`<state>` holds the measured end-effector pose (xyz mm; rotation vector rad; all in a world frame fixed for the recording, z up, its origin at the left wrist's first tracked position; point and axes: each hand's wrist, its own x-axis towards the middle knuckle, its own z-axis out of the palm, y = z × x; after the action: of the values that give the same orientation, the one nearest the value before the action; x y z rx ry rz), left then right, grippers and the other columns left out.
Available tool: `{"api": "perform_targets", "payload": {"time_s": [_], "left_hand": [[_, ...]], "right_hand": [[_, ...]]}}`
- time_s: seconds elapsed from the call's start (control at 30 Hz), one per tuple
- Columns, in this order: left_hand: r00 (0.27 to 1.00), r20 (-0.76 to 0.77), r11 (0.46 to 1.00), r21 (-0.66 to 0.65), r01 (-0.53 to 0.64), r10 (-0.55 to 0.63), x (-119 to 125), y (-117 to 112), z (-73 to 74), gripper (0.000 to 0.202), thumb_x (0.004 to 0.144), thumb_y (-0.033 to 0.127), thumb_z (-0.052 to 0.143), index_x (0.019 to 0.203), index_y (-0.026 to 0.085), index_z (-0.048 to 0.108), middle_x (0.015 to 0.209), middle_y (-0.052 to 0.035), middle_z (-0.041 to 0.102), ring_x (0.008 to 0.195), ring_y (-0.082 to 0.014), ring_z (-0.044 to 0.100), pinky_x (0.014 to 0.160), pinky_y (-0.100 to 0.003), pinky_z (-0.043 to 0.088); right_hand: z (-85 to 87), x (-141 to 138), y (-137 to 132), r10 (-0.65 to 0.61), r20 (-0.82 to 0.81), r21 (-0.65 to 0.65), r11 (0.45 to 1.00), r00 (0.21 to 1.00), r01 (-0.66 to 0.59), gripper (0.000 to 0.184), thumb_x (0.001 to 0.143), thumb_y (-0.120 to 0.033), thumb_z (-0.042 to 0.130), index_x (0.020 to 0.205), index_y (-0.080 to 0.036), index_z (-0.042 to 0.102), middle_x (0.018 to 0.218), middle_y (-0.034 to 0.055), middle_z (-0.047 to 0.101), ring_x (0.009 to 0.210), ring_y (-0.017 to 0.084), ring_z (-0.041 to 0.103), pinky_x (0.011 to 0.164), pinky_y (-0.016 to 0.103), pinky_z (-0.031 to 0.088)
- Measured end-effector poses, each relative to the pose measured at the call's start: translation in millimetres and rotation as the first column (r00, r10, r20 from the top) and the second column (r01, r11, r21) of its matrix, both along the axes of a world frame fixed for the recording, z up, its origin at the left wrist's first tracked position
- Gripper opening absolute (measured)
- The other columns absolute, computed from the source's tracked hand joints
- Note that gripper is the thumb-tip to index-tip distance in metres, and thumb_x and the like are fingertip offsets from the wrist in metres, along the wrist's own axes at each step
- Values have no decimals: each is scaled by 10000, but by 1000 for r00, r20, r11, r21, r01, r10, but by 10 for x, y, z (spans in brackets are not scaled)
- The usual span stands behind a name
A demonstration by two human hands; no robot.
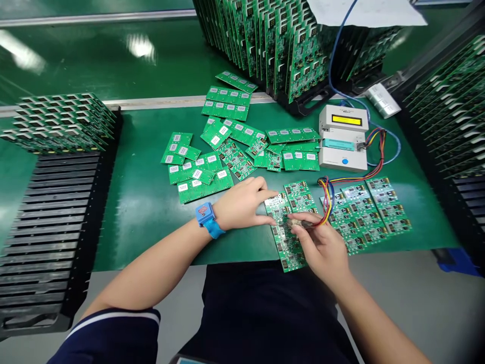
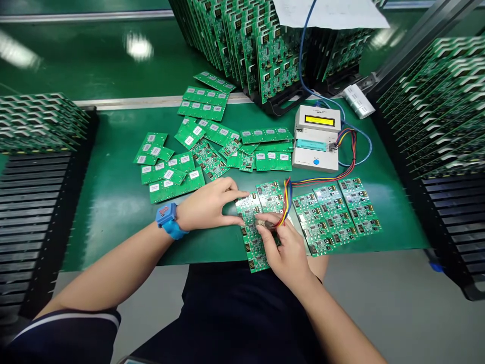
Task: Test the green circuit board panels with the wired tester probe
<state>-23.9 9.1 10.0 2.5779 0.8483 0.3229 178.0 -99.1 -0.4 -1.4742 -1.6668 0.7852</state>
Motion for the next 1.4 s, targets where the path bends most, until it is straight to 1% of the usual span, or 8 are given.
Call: {"api": "perform_targets", "payload": {"time_s": [0.13, 0.27, 0.57, 0.7, 0.8, 1.1, 1.3, 1.4], "left_hand": [[1000, 4, 1000, 3, -1, 1, 0, 2, -9, 672, 721, 619, 620, 1189, 141, 563, 969, -87, 510, 846, -201, 489, 772, -326, 435], [1000, 14, 1000, 2, -2, 2, -3, 9, -20, 654, 731, 613, 615, 1190, 151, 559, 971, -83, 508, 853, -202, 493, 768, -331, 438], [999, -36, 1000, -24, -9, 8, 4, 5, 41, 601, 779, 592, 576, 1203, 170, 534, 975, -81, 494, 869, -213, 491, 773, -352, 447], [995, -95, 1000, -2, 8, -8, 11, -6, 48, 687, 807, 595, 533, 1330, 168, 409, 1006, -93, 483, 889, -225, 476, 794, -375, 443], [990, -131, 998, 41, 49, -43, 21, -14, 37, 675, 845, 588, 472, 1399, 233, 319, 1015, -92, 460, 892, -226, 462, 795, -379, 435], [990, -133, 998, 34, 47, -42, 41, -18, 44, 668, 839, 657, 371, 1325, 203, 426, 1013, -98, 458, 872, -219, 450, 783, -357, 425], [996, -94, 1000, 6, 9, -8, 32, -22, 32, 757, 801, 693, 388, 1348, 170, 386, 999, -92, 473, 882, -218, 453, 794, -352, 424], [992, -122, 999, 35, 39, -34, 32, -32, 43, 666, 831, 650, 391, 1373, 263, 362, 989, -78, 455, 865, -209, 444, 780, -342, 418]], "right_hand": [[23, -3, 21, 18, 42, 36, 999, 999, -19, 172, 892, -202, 512, 1051, -215, 576, 1005, 59, 637, 949, 202, 594, 830, 366, 492], [88, -23, 64, 87, 128, 99, 990, 988, -100, 190, 889, -168, 511, 1068, -203, 562, 991, 63, 633, 938, 191, 595, 820, 340, 501], [71, -76, 84, 78, 85, 142, 986, 993, -89, 183, 894, -139, 485, 1062, -199, 526, 967, 72, 611, 884, 185, 608, 737, 314, 526], [73, -52, 94, 111, 67, 129, 984, 992, -119, 204, 895, -123, 481, 1083, -192, 518, 997, 75, 609, 947, 185, 595, 803, 320, 513], [90, -41, 88, 122, 61, 129, 983, 991, -129, 215, 895, -109, 480, 1091, -187, 519, 1010, 77, 607, 972, 179, 585, 840, 313, 498], [58, -50, 64, 110, 98, 160, 979, 989, -125, 236, 883, -92, 500, 1093, -197, 524, 1007, 60, 612, 965, 174, 573, 841, 295, 483], [56, -46, 55, 97, 127, 141, 983, 987, -115, 235, 888, -99, 495, 1098, -199, 528, 993, 53, 610, 955, 168, 569, 840, 287, 477], [48, -46, 48, 89, 136, 153, 982, 987, -110, 233, 885, -103, 497, 1095, -201, 526, 993, 56, 611, 951, 174, 572, 827, 294, 485]]}}
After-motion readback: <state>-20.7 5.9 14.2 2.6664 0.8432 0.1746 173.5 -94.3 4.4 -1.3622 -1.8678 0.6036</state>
